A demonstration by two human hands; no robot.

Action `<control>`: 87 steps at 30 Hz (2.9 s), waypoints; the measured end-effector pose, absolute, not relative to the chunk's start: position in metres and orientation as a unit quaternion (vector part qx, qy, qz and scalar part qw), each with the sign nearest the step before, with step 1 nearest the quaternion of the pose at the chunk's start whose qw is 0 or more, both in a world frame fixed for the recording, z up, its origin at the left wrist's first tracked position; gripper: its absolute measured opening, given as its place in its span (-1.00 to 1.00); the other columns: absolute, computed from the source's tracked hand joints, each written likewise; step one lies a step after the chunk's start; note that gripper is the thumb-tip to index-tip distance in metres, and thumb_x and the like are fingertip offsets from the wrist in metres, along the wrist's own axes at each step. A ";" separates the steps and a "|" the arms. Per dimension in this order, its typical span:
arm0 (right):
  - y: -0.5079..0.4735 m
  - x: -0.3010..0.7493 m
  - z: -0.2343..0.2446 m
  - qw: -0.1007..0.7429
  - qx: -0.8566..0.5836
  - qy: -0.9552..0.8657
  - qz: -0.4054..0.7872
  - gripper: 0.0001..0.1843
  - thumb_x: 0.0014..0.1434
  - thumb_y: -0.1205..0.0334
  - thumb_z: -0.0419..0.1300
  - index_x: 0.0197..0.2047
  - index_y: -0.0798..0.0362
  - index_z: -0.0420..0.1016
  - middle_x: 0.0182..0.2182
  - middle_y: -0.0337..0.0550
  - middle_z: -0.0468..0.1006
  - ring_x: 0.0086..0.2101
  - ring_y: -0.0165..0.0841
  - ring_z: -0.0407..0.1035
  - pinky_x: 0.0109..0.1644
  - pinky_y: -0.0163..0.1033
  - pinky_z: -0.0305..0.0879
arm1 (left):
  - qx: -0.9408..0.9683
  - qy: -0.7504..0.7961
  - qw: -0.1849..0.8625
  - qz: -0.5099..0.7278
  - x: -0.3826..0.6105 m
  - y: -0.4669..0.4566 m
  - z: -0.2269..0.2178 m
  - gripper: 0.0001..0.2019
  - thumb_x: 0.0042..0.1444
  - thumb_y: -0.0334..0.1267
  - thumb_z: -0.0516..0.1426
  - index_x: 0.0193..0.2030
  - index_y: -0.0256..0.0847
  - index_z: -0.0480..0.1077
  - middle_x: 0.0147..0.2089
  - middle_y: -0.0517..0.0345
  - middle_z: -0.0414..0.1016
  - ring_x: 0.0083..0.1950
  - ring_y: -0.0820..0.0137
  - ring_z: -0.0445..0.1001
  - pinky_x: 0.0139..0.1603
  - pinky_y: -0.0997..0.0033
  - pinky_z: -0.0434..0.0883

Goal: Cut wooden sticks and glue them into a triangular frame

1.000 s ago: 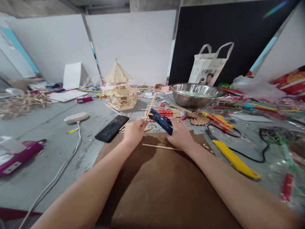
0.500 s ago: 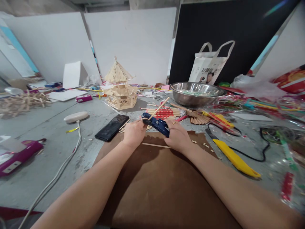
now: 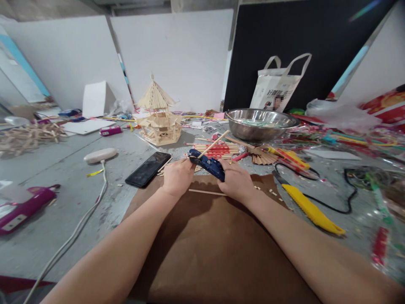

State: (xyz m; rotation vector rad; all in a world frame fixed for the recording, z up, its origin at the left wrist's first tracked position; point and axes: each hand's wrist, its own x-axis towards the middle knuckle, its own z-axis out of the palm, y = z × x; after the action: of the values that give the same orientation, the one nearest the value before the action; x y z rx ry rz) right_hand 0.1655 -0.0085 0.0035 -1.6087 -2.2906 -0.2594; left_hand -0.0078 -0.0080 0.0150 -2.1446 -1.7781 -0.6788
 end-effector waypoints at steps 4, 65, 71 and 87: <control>-0.009 0.165 0.006 0.148 -0.575 -0.800 -0.090 -0.48 -0.06 0.23 -0.01 0.03 0.12 0.13 -0.12 -0.01 0.36 -0.15 -0.22 0.22 -0.16 -0.23 0.11 | -0.744 -0.609 0.138 -0.237 -0.008 -0.008 0.014 -0.68 0.08 -0.19 -0.12 -0.40 -0.26 0.39 -0.37 0.02 0.44 -0.33 0.37 0.40 -0.43 0.49 0.17; -0.002 0.177 0.010 0.184 -0.544 -0.819 -0.001 -0.37 -0.19 0.34 0.04 0.04 0.09 0.11 -0.11 -0.05 0.35 -0.15 -0.26 0.26 -0.08 -0.25 0.13 | -0.781 -0.455 -0.088 -0.419 -0.008 0.000 0.015 -0.71 0.06 -0.22 -0.11 -0.40 -0.34 0.37 -0.59 0.24 0.24 -0.53 0.53 0.18 -0.49 0.60 0.12; -0.003 0.177 0.011 0.183 -0.534 -0.825 0.003 -0.38 -0.17 0.33 0.04 0.04 0.08 0.10 -0.11 -0.07 0.37 -0.13 -0.27 0.25 -0.08 -0.27 0.12 | -0.773 -0.404 -0.208 -0.442 -0.010 0.006 0.012 -0.71 0.04 -0.20 -0.09 -0.36 -0.34 0.36 -0.55 0.24 0.25 -0.49 0.53 0.18 -0.43 0.59 0.17; -0.005 0.170 0.015 0.133 -0.560 -0.818 -0.020 -0.65 -0.18 0.27 0.01 -0.23 0.03 0.27 -0.40 -0.14 0.47 -0.38 -0.26 0.35 -0.36 -0.28 0.15 | -0.743 -0.434 -0.226 -0.456 -0.013 0.008 0.009 -0.72 0.01 -0.15 -0.04 -0.30 -0.34 0.32 -0.49 0.19 0.32 -0.44 0.51 0.23 -0.41 0.56 0.21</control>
State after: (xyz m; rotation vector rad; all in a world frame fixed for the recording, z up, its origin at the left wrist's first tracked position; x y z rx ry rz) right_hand 0.1704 -0.0050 0.0148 -1.6237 -2.3709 -0.0589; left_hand -0.0131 0.0078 0.0091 -2.7436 -1.6048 -1.6860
